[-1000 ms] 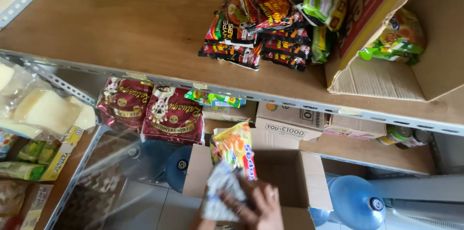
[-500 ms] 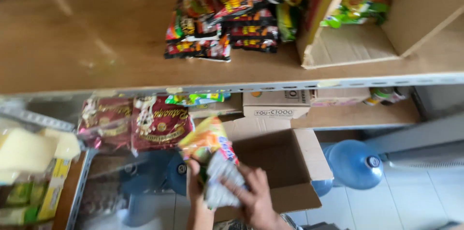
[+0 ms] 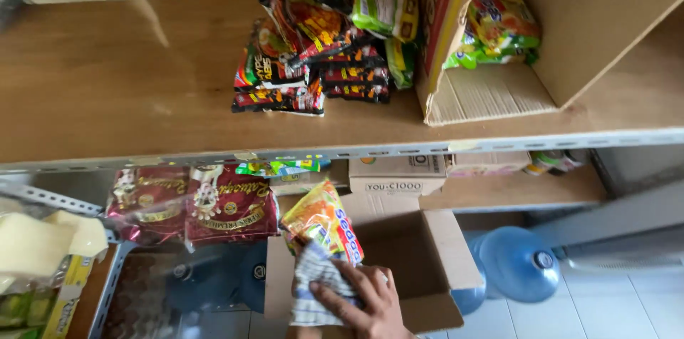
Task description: The recorder is picking up various instant noodle packets from a metal shelf and placing them into a cardboard box.
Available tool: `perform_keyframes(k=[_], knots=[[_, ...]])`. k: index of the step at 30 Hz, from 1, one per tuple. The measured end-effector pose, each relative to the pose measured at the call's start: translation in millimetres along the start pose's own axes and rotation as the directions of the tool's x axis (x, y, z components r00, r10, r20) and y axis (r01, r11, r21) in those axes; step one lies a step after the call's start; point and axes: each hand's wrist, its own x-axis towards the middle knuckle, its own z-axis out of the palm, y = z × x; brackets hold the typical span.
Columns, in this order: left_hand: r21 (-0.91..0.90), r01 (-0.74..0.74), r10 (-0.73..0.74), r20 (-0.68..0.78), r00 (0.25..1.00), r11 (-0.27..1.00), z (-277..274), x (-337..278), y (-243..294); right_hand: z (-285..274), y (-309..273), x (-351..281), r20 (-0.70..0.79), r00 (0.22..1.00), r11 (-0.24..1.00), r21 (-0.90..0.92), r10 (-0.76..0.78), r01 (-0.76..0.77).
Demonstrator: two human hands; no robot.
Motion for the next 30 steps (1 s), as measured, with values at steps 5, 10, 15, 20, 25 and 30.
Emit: perform_keyframes(k=[5, 10, 15, 20, 25, 30], knots=[[0.266, 0.22, -0.233, 0.017, 0.972, 0.939, -38, 15, -45, -42, 32, 50, -0.03, 0.987, 0.987, 0.039, 0.156, -0.155], [0.159, 0.177, -0.195, 0.104, 0.975, 0.971, 31, -5, -60, -52, 76, 31, -0.093, 0.951, 0.947, 0.162, 0.296, -0.279], [0.001, 0.162, -0.161, 0.142, 0.977, 0.987, 36, -1, -87, -41, 77, -36, -0.016, 0.989, 0.99, 0.004, 0.144, -0.144], [-0.014, 0.134, -0.127, 0.224, 0.966, 0.991, 42, 13, -105, -54, 110, -50, -0.136, 0.976, 0.986, 0.033, 0.169, -0.166], [0.022, 0.098, -0.1, 0.275, 0.956, 0.995, 102, -18, -94, -58, 174, -84, 0.306, 0.593, 0.253, 0.693, 0.745, -0.675], [0.45, -0.023, -0.001, 0.054, 0.999, 0.893, 140, -20, -70, -47, 183, -128, 0.658, 0.33, -0.402, 0.706, 0.677, -0.583]])
